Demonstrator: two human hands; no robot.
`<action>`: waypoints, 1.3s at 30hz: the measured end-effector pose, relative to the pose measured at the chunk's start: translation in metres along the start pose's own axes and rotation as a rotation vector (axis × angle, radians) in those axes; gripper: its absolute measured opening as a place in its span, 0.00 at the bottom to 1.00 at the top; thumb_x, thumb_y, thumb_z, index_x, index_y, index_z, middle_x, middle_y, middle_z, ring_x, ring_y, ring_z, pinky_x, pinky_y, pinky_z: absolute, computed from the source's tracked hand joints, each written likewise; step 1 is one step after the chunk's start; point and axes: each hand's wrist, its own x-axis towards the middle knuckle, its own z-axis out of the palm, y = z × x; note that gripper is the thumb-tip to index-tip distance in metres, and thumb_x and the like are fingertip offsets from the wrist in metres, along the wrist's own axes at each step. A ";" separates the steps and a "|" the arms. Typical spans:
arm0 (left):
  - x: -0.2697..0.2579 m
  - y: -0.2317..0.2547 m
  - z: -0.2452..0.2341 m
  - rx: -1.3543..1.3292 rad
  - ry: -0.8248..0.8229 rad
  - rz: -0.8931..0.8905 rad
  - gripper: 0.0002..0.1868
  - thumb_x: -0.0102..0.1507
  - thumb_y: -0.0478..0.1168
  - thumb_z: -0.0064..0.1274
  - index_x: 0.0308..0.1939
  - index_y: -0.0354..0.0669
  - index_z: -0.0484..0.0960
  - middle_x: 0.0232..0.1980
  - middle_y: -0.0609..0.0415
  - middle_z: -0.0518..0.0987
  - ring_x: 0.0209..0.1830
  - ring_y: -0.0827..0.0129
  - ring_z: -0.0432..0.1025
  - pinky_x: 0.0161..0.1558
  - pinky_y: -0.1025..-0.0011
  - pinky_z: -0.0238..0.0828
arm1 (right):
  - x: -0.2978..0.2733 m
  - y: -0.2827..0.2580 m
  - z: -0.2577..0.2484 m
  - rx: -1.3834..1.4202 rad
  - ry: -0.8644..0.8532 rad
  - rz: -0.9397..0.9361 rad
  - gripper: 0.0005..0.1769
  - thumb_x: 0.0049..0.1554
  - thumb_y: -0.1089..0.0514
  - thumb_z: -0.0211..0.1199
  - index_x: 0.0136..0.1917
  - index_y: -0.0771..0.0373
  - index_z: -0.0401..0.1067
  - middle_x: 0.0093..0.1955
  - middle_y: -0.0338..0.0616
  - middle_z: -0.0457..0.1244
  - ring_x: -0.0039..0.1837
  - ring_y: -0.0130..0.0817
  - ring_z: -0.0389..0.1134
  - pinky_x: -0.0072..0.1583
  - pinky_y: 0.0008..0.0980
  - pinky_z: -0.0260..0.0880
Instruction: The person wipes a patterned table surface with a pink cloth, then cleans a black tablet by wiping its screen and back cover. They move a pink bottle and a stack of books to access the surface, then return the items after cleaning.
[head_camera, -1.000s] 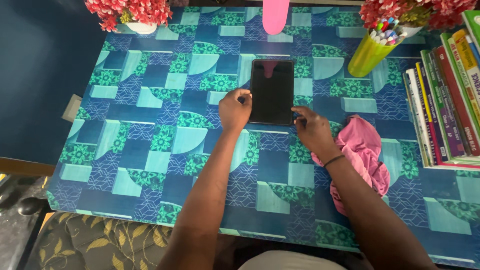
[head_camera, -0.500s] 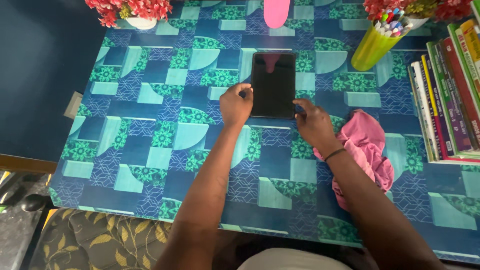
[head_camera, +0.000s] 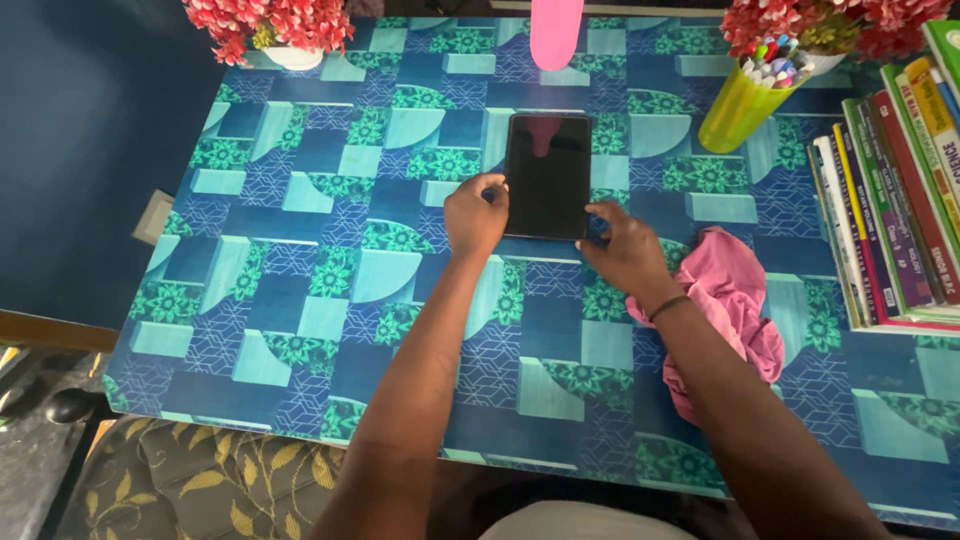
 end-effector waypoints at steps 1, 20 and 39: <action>0.000 0.000 0.000 -0.003 -0.001 -0.003 0.08 0.60 0.40 0.61 0.41 0.46 0.89 0.44 0.50 0.87 0.45 0.57 0.82 0.47 0.64 0.79 | 0.001 0.000 0.000 -0.003 -0.014 0.026 0.32 0.50 0.53 0.72 0.66 0.58 0.68 0.57 0.54 0.70 0.53 0.49 0.74 0.55 0.45 0.74; 0.000 0.005 -0.007 0.009 -0.095 -0.033 0.11 0.62 0.39 0.58 0.47 0.49 0.89 0.50 0.48 0.86 0.48 0.55 0.81 0.50 0.64 0.77 | 0.014 -0.003 0.004 -0.073 0.020 -0.060 0.30 0.52 0.56 0.70 0.66 0.61 0.67 0.57 0.60 0.69 0.56 0.63 0.70 0.58 0.52 0.70; 0.001 0.005 -0.007 0.046 -0.107 -0.042 0.11 0.63 0.40 0.58 0.48 0.50 0.88 0.51 0.48 0.85 0.50 0.55 0.80 0.51 0.63 0.77 | 0.012 -0.009 0.000 -0.059 -0.014 -0.024 0.31 0.53 0.55 0.69 0.68 0.60 0.65 0.53 0.60 0.70 0.54 0.62 0.71 0.57 0.53 0.70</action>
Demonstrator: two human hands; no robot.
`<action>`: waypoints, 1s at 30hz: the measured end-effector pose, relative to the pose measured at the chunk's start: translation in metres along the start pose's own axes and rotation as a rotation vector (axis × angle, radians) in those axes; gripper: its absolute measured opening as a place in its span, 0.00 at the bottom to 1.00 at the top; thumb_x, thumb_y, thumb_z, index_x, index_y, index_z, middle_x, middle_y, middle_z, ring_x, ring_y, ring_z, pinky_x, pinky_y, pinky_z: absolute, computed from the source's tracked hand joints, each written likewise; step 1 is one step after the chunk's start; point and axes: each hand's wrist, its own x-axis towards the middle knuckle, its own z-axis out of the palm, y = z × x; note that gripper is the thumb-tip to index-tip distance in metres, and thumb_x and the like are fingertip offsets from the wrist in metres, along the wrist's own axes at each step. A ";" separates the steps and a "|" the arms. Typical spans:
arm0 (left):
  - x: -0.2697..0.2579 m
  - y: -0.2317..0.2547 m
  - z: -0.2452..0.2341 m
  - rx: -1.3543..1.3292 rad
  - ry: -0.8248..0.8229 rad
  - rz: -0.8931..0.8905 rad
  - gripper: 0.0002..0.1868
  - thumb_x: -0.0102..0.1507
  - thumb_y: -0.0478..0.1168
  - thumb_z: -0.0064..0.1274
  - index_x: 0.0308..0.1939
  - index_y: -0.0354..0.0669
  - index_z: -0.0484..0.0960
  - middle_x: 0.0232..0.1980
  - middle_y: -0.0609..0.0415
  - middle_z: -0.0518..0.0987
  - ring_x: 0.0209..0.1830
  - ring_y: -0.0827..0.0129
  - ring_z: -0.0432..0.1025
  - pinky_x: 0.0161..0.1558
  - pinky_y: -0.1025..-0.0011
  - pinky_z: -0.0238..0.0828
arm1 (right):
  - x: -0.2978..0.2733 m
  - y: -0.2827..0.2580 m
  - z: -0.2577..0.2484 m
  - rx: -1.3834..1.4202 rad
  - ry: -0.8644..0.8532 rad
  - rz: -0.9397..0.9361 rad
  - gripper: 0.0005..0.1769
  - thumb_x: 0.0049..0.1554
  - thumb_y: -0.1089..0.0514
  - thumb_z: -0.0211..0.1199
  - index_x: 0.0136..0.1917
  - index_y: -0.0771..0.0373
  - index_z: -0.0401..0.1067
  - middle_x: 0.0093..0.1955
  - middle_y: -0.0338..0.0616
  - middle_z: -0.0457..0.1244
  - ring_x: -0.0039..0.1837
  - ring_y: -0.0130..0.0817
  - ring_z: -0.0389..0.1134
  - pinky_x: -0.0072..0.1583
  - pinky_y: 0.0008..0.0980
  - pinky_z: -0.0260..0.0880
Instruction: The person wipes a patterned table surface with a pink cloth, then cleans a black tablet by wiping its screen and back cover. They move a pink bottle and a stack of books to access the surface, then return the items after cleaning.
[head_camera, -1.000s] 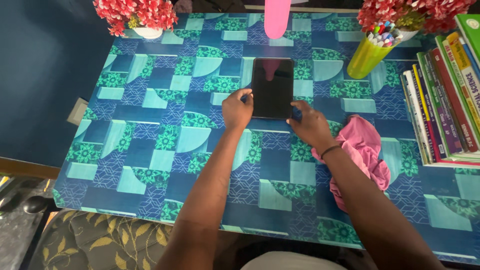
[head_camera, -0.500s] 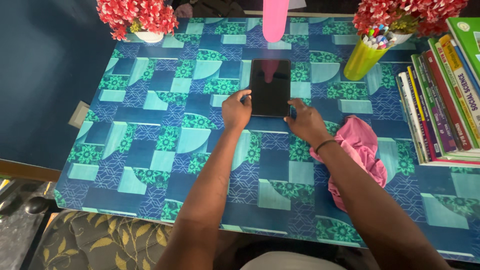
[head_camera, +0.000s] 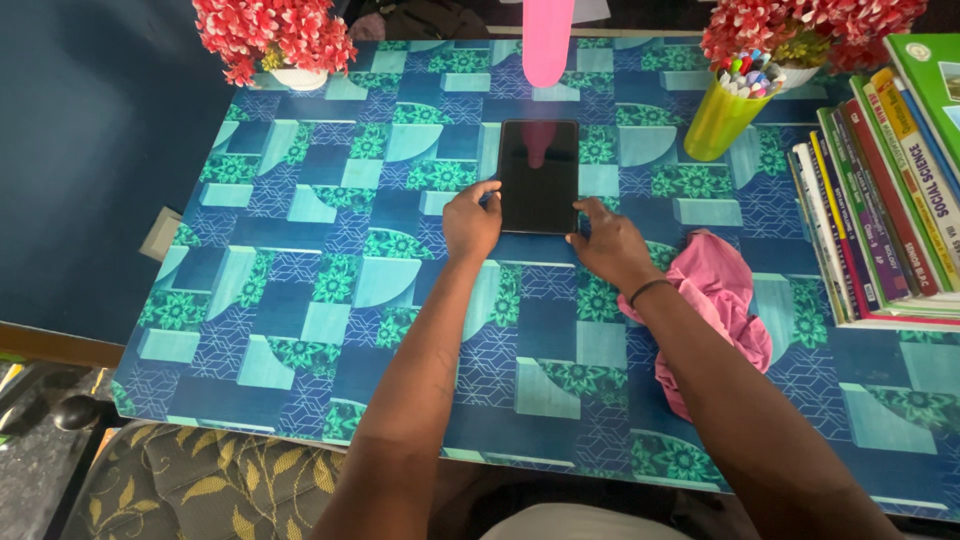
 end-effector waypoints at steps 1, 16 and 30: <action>0.000 0.001 -0.001 0.000 -0.007 -0.010 0.11 0.63 0.41 0.58 0.48 0.50 0.88 0.51 0.49 0.85 0.50 0.55 0.80 0.51 0.63 0.77 | 0.000 0.000 0.000 -0.011 -0.010 0.013 0.31 0.53 0.55 0.69 0.68 0.60 0.65 0.53 0.60 0.70 0.54 0.62 0.71 0.57 0.53 0.70; 0.008 -0.015 0.009 0.029 0.020 0.024 0.11 0.61 0.42 0.60 0.47 0.50 0.89 0.49 0.47 0.85 0.48 0.53 0.80 0.50 0.61 0.76 | 0.015 0.021 0.005 -0.120 -0.135 0.011 0.34 0.53 0.51 0.70 0.69 0.59 0.63 0.58 0.60 0.68 0.58 0.62 0.69 0.60 0.51 0.70; 0.018 -0.028 0.019 0.025 -0.014 0.001 0.13 0.61 0.44 0.59 0.48 0.49 0.88 0.51 0.51 0.86 0.53 0.58 0.79 0.56 0.64 0.75 | 0.053 0.048 -0.002 -0.120 -0.255 -0.009 0.41 0.46 0.49 0.73 0.70 0.61 0.66 0.66 0.60 0.65 0.66 0.59 0.67 0.67 0.45 0.66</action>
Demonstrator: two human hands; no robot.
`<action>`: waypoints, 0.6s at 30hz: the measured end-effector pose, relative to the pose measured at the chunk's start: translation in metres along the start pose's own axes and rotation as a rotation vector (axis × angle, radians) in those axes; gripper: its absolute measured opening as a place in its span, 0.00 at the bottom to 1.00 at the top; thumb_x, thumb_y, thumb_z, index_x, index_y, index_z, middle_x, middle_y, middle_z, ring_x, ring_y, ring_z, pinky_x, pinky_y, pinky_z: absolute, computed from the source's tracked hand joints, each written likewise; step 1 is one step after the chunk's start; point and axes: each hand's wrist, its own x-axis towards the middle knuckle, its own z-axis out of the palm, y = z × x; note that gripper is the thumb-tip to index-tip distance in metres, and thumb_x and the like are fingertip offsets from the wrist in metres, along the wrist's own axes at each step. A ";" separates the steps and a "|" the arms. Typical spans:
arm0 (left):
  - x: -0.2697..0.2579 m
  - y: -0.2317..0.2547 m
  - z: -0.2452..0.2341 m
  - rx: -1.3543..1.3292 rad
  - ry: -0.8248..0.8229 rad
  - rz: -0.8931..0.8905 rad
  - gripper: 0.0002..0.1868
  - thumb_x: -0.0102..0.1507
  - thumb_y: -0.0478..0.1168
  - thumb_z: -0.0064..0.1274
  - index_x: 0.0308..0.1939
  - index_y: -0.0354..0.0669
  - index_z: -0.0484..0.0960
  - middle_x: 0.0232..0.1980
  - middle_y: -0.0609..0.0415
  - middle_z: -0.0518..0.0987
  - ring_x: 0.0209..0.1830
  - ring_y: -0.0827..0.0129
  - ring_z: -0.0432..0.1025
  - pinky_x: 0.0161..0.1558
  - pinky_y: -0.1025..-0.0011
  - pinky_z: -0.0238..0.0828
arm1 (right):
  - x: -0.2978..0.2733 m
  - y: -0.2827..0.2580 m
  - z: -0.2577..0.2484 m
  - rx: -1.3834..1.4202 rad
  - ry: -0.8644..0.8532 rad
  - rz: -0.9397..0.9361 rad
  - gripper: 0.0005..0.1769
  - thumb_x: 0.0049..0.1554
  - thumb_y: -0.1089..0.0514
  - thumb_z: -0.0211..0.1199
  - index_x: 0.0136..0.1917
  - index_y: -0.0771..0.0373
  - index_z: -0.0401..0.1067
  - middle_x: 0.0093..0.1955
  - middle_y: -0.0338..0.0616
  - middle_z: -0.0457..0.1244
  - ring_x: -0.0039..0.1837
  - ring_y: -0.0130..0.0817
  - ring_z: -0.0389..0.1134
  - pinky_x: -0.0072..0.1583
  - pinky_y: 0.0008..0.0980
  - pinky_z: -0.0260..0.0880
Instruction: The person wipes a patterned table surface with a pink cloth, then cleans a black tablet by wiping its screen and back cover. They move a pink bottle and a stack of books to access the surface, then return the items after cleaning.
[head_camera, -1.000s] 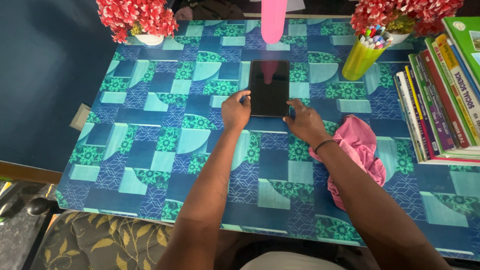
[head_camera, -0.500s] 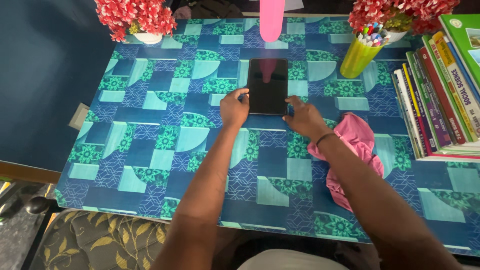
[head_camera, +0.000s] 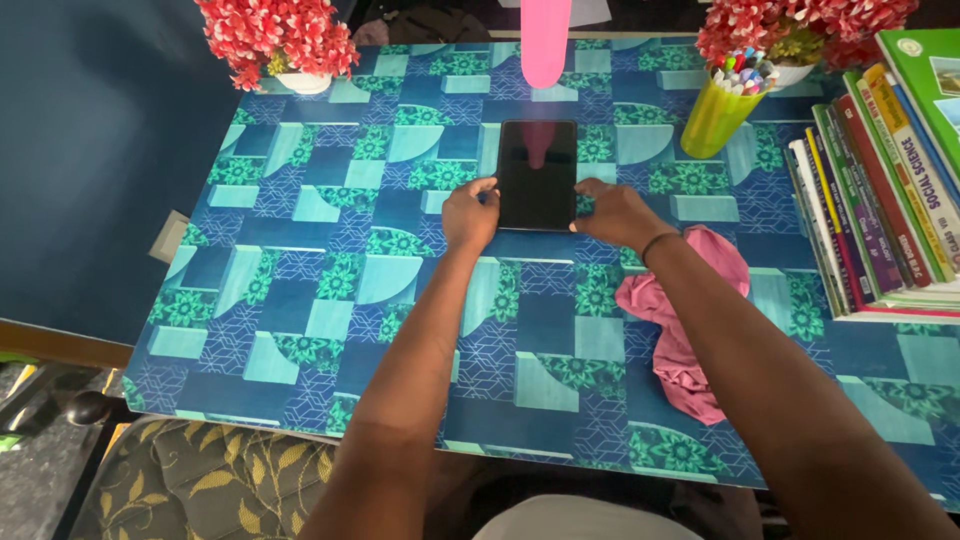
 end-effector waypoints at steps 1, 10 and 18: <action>0.000 0.000 -0.001 0.000 -0.001 -0.001 0.13 0.61 0.44 0.59 0.48 0.49 0.88 0.51 0.51 0.86 0.53 0.58 0.79 0.56 0.64 0.74 | -0.002 -0.001 -0.001 -0.009 0.003 -0.003 0.41 0.47 0.48 0.73 0.71 0.61 0.66 0.66 0.60 0.65 0.66 0.59 0.67 0.67 0.45 0.66; -0.008 0.003 -0.003 0.001 0.041 0.061 0.13 0.62 0.43 0.58 0.48 0.47 0.88 0.52 0.50 0.86 0.52 0.57 0.80 0.55 0.63 0.75 | -0.030 0.001 -0.005 -0.019 0.007 -0.173 0.47 0.50 0.45 0.72 0.75 0.67 0.58 0.68 0.69 0.61 0.66 0.64 0.64 0.65 0.49 0.65; -0.014 0.011 -0.007 0.015 0.062 0.096 0.12 0.62 0.42 0.58 0.48 0.46 0.88 0.52 0.49 0.85 0.51 0.55 0.80 0.54 0.63 0.76 | -0.156 -0.032 -0.078 -0.168 0.108 -0.163 0.41 0.48 0.45 0.70 0.70 0.61 0.64 0.67 0.57 0.66 0.67 0.57 0.67 0.65 0.49 0.69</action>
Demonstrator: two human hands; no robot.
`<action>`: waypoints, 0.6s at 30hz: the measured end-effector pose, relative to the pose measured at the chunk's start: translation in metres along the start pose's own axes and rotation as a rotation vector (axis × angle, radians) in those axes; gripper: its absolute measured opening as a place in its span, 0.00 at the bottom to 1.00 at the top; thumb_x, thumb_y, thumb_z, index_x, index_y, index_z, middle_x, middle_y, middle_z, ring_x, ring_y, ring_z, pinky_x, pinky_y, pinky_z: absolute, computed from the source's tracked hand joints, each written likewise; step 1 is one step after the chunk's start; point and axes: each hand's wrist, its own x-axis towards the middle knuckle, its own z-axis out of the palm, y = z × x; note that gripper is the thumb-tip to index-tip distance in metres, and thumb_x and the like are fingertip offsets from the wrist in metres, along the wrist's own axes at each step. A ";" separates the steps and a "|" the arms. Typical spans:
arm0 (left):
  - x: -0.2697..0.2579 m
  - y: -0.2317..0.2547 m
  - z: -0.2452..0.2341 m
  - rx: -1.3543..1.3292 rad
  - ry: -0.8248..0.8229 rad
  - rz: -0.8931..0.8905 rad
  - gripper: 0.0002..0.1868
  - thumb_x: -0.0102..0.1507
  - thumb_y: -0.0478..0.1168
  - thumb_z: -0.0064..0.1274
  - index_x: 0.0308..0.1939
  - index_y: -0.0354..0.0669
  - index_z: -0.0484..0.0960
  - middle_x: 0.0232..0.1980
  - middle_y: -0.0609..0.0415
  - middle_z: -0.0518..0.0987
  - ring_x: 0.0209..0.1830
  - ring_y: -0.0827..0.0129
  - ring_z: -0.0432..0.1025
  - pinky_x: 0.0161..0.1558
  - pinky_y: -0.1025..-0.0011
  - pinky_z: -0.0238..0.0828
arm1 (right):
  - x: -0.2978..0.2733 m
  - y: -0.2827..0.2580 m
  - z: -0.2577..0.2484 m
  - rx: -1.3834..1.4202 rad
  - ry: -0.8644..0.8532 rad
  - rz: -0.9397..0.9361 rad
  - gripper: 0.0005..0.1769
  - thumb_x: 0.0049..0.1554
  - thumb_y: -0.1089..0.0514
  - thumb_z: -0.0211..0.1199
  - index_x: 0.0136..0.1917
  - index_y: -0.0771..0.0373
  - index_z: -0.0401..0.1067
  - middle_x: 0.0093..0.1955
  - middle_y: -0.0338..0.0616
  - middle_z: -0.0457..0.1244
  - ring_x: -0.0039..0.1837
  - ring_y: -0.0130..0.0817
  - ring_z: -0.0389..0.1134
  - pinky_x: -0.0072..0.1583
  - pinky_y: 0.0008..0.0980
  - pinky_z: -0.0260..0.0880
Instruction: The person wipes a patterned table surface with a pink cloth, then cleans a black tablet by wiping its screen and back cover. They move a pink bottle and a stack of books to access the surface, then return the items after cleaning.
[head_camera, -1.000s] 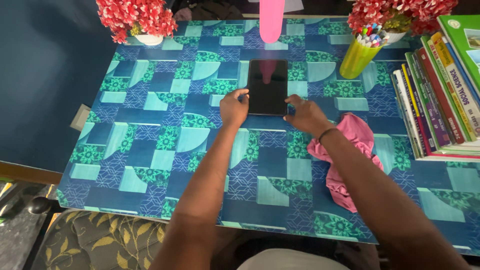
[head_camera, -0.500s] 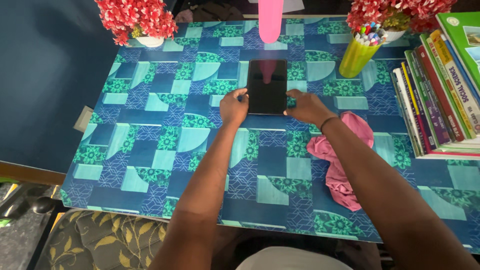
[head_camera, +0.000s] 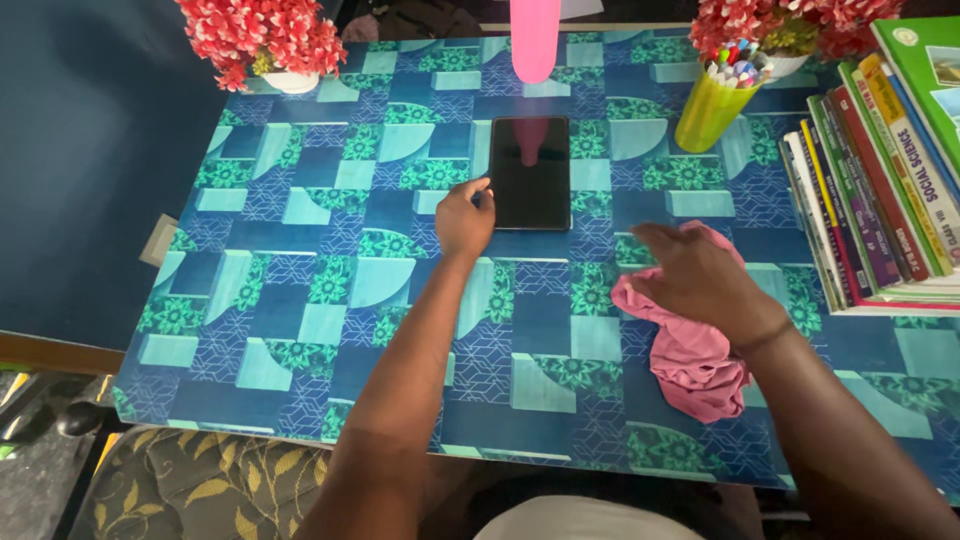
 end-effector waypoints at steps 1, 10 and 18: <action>0.000 0.001 -0.001 -0.001 -0.002 0.000 0.12 0.62 0.42 0.58 0.48 0.46 0.88 0.52 0.49 0.85 0.51 0.55 0.80 0.54 0.63 0.76 | -0.012 -0.004 -0.003 -0.025 0.040 0.011 0.40 0.46 0.46 0.70 0.69 0.61 0.64 0.67 0.54 0.66 0.67 0.58 0.67 0.65 0.49 0.70; -0.002 0.003 -0.003 -0.020 -0.002 -0.001 0.12 0.62 0.40 0.58 0.48 0.45 0.88 0.53 0.49 0.85 0.52 0.55 0.80 0.55 0.63 0.76 | -0.068 -0.017 0.037 -0.170 0.105 0.044 0.39 0.46 0.47 0.71 0.69 0.57 0.66 0.71 0.57 0.59 0.69 0.61 0.62 0.65 0.58 0.65; -0.003 0.006 -0.005 -0.028 -0.005 -0.013 0.12 0.62 0.40 0.58 0.48 0.45 0.88 0.53 0.48 0.85 0.51 0.55 0.80 0.53 0.63 0.77 | -0.048 -0.018 0.043 -0.137 0.131 -0.099 0.35 0.48 0.54 0.69 0.67 0.66 0.66 0.67 0.59 0.61 0.68 0.64 0.62 0.68 0.54 0.63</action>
